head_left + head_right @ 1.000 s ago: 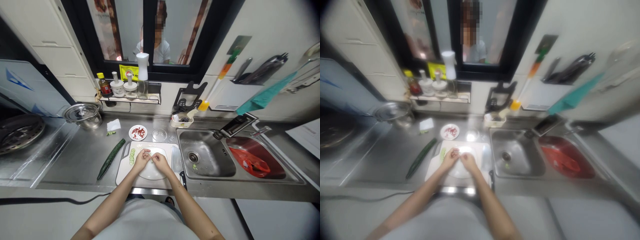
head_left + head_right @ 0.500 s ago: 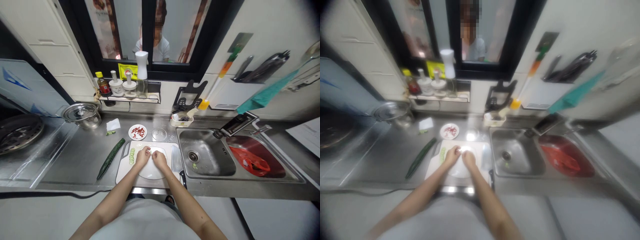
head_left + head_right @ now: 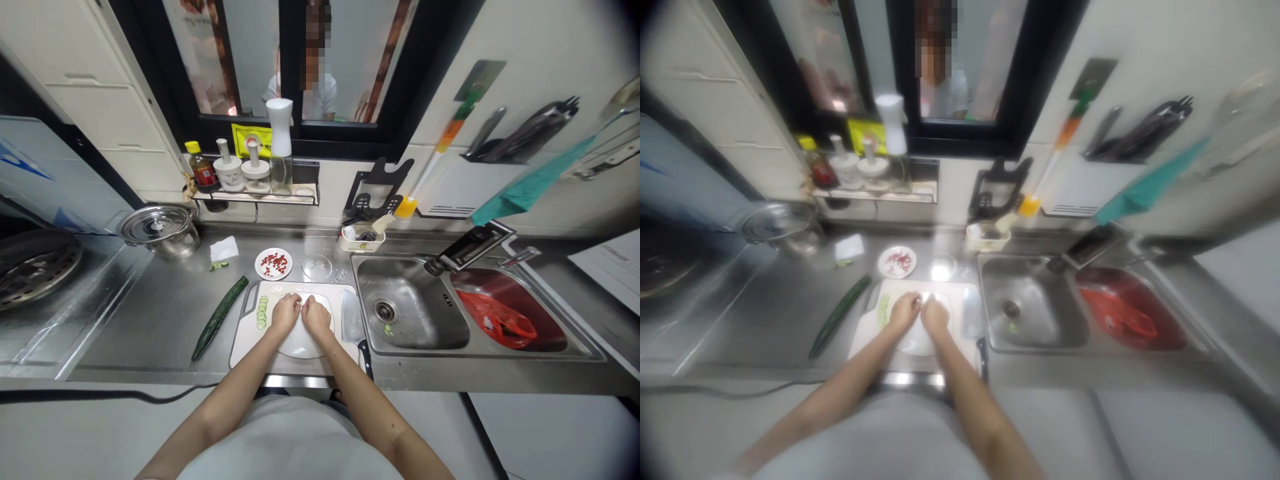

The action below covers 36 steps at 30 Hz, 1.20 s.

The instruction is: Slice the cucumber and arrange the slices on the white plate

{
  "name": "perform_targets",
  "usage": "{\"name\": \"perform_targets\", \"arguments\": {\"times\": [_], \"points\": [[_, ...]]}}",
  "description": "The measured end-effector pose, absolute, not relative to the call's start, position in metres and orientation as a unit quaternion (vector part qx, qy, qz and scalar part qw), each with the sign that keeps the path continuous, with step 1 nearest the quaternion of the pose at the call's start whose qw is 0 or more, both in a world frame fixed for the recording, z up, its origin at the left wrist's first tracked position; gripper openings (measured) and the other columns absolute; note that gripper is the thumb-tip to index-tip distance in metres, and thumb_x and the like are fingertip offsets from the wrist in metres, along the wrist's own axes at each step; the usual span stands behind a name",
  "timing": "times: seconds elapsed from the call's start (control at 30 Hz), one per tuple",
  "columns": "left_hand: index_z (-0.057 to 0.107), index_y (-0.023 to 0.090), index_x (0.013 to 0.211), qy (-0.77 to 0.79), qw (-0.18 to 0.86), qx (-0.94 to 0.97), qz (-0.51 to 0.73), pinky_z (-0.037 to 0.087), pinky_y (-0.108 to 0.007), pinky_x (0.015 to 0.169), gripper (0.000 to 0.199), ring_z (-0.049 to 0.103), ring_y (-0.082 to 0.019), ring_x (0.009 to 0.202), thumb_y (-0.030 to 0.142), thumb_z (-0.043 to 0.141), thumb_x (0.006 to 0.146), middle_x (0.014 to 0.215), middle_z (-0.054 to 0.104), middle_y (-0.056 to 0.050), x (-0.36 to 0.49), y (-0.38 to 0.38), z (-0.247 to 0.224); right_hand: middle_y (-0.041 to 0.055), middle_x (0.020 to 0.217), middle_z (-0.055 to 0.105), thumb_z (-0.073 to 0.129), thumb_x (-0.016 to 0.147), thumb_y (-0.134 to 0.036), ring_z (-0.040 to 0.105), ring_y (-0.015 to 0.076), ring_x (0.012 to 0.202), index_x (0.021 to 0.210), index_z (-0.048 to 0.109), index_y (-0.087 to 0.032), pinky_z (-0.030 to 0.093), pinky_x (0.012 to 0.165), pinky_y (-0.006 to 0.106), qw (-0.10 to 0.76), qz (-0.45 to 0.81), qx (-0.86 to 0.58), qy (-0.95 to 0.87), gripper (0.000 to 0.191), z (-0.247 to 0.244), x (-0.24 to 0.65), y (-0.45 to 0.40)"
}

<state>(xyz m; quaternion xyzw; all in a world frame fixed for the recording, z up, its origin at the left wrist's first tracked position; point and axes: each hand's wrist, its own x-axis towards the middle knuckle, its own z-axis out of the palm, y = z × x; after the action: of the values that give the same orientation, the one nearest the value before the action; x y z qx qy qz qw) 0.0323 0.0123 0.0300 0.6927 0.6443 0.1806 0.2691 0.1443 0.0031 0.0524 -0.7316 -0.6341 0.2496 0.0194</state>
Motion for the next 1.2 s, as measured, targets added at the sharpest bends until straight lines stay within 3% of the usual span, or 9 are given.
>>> {"name": "perform_targets", "arguments": {"times": [0.73, 1.2], "points": [[0.065, 0.02, 0.101, 0.659, 0.265, 0.683, 0.168, 0.04, -0.028, 0.082, 0.021, 0.058, -0.019, 0.093, 0.02, 0.049, 0.088, 0.1, 0.064, -0.007, 0.036, 0.015, 0.033, 0.0087, 0.097, 0.07, 0.033, 0.097, -0.026, 0.063, 0.0186, 0.092, 0.11, 0.058, -0.019, 0.037, 0.074, 0.025, 0.024, 0.229, -0.709, -0.667, 0.029, 0.045, 0.151, -0.005], [0.065, 0.02, 0.099, 0.654, 0.252, 0.692, 0.174, 0.039, -0.027, 0.079, 0.018, 0.058, -0.018, 0.089, 0.023, 0.05, 0.088, 0.096, 0.064, -0.006, 0.038, 0.017, 0.031, 0.0105, 0.097, 0.07, 0.031, 0.098, -0.026, 0.064, 0.0194, 0.092, 0.109, 0.059, -0.018, 0.038, 0.075, 0.026, 0.037, 0.22, -0.713, -0.665, 0.032, 0.041, 0.151, -0.004]]}}
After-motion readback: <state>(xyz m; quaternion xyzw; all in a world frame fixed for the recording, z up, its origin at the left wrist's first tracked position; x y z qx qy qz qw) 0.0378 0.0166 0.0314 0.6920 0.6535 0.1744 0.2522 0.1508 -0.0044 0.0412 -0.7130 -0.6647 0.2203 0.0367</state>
